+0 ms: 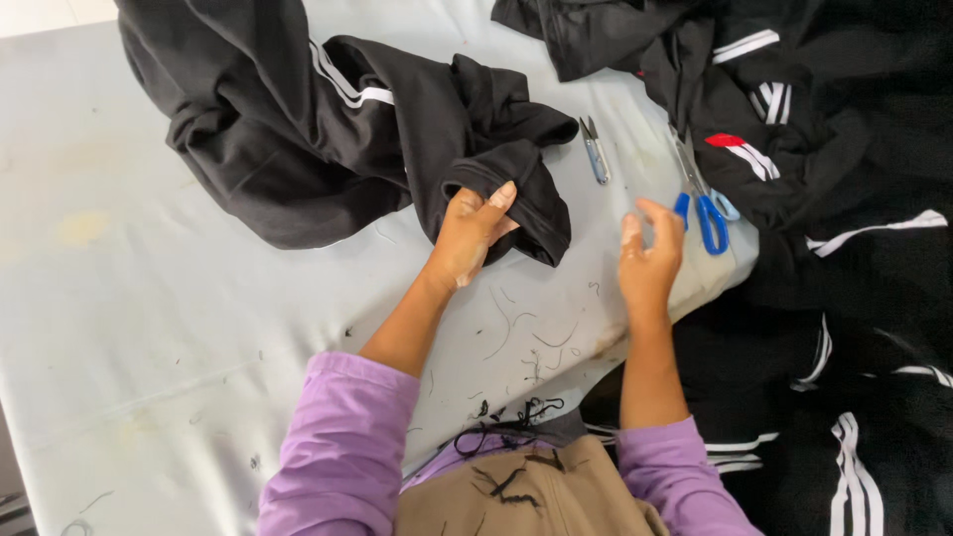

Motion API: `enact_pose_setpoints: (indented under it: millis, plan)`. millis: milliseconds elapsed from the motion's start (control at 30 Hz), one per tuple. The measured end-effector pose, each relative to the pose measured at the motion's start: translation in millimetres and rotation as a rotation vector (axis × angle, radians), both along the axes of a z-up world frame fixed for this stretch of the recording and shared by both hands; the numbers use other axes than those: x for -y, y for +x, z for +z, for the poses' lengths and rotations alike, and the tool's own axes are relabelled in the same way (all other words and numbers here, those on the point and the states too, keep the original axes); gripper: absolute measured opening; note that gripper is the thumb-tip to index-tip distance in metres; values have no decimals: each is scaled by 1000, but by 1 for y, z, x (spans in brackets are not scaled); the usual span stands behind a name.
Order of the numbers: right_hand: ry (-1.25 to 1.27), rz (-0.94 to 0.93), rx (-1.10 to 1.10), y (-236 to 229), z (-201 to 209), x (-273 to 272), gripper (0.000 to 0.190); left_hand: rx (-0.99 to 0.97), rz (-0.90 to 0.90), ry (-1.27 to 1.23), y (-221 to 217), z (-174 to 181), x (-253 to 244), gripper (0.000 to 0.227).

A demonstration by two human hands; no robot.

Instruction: The person uses a seam ripper to cut threads on the cuff of a black track pant. They then use scissors to trim the fabric around the cuff area.

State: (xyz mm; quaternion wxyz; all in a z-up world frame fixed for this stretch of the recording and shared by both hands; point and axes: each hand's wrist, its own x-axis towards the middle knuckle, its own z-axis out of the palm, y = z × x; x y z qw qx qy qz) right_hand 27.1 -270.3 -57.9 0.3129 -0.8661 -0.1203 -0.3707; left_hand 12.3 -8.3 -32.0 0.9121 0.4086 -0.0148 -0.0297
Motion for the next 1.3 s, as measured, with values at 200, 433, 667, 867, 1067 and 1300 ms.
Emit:
enact_pose_setpoints:
  millis: [200,433,667,867,1067,1300]
  plan:
    - [-274,-208,-235,2,-39,81,30,113,-15,100,2,-41,28,34]
    - [-222,-469,-341,8,-31,102,32,16,87,55,-11,-22,40,31]
    - [-258,-344,-496,15,-33,123,35,-63,67,-212,-17,26,2,46]
    - [-456,-489,-624,-22,5,131,45,-68,-16,-287,-13,12,-2,50]
    - [-418,-445,-945,-48,31,142,51,-61,-65,-278,-16,13,-1,50]
    - [-26,-278,-1125,-82,62,111,54,-14,-148,-364,19,-67,13,32]
